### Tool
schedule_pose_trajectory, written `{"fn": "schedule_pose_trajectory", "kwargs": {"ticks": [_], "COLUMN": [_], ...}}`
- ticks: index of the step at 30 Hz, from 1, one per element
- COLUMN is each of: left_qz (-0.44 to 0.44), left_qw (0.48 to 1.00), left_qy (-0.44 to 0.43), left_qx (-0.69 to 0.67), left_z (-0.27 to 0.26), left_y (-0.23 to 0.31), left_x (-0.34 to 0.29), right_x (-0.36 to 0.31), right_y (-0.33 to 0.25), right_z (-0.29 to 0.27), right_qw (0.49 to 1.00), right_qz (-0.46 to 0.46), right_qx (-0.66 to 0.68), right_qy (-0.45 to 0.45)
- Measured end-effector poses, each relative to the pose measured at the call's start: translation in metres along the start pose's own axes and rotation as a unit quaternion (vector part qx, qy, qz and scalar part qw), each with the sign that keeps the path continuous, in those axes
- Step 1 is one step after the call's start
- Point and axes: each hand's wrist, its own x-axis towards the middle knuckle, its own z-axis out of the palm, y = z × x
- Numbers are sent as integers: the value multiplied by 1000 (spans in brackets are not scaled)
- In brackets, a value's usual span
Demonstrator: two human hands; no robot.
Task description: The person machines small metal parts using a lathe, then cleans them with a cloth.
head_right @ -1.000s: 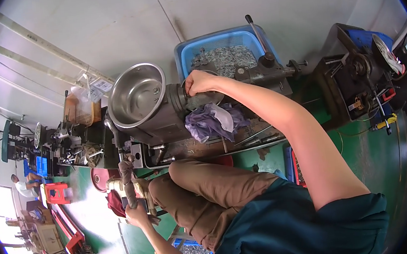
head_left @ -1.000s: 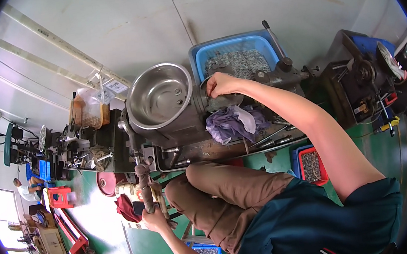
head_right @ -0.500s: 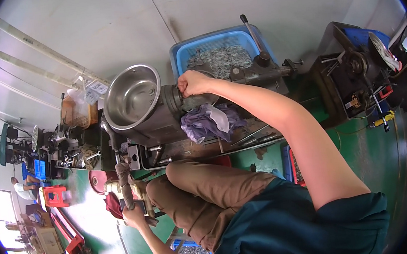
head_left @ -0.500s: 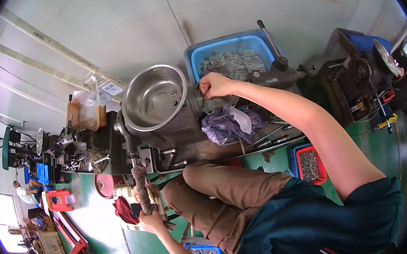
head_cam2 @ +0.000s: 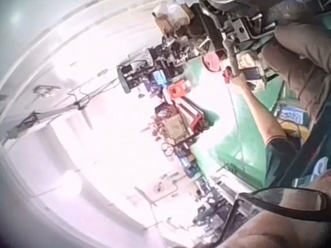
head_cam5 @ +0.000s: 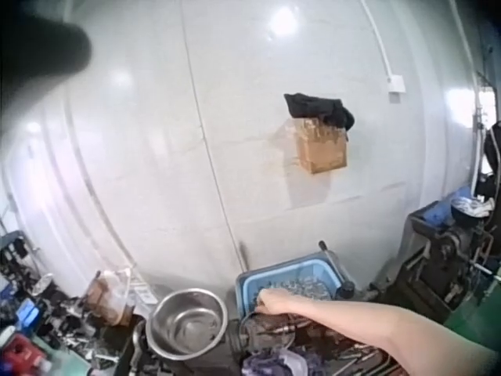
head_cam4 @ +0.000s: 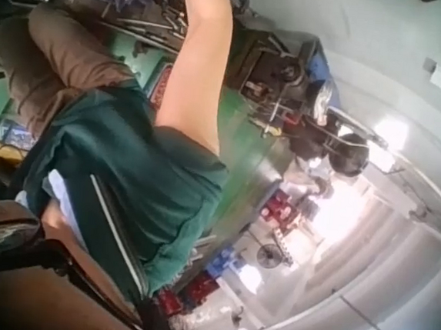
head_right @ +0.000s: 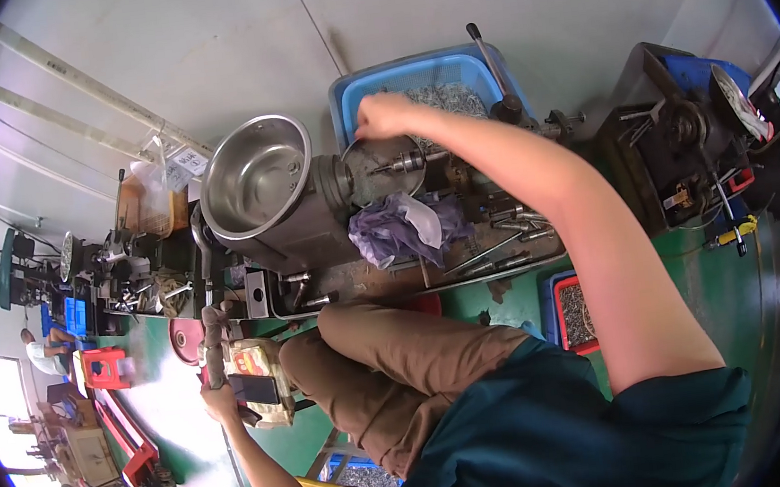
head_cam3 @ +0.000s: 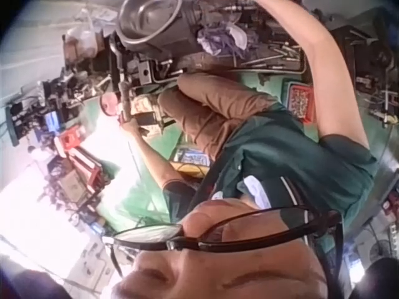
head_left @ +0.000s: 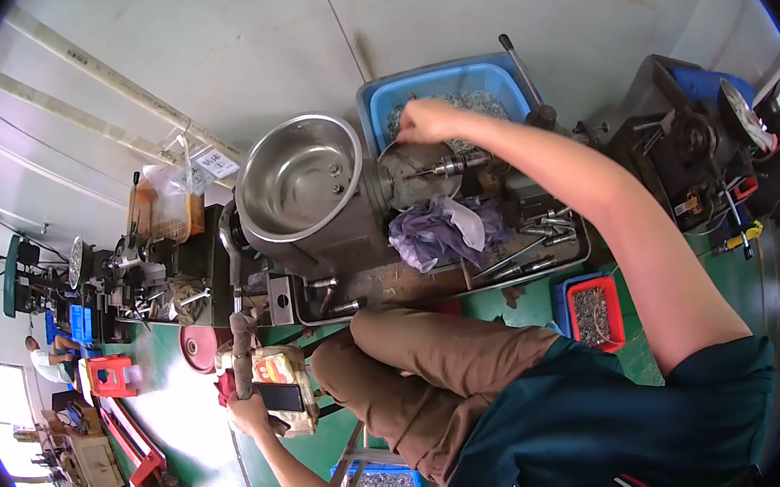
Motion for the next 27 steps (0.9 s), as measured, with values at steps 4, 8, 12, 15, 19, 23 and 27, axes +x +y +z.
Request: {"fn": "schedule_pose_trajectory", "kwargs": {"ticks": [4,8,12,15,19,23,27], "left_qz": [-54,-49,-34,-32,-11,-29,-18], "left_qw": [997,996,998,998,999,998,999], "left_qy": [-62,-68,-44,-44,-42,-48,-39], "left_qx": [-4,-2,-17,-21,-27,-17,8], "left_z": [-13,-9,-10,-3,2,2,2], "left_y": [12,14,10,2,-5,-3,-4], "left_x": [-1,2,-4,-2,2,3,3], "right_x": [-1,-55,-125,-190,-247,-260,-262], "right_y": [45,121,172,177,136,126,123], "right_z": [-48,-88,-81,-68,-76,-69,-65], "right_qw": [959,930,915,900,894,902,896], "right_qz": [126,199,231,198,215,226,239], "right_qx": [-255,-299,-232,-225,-288,-265,-278], "right_qy": [-4,78,235,318,269,256,251]}}
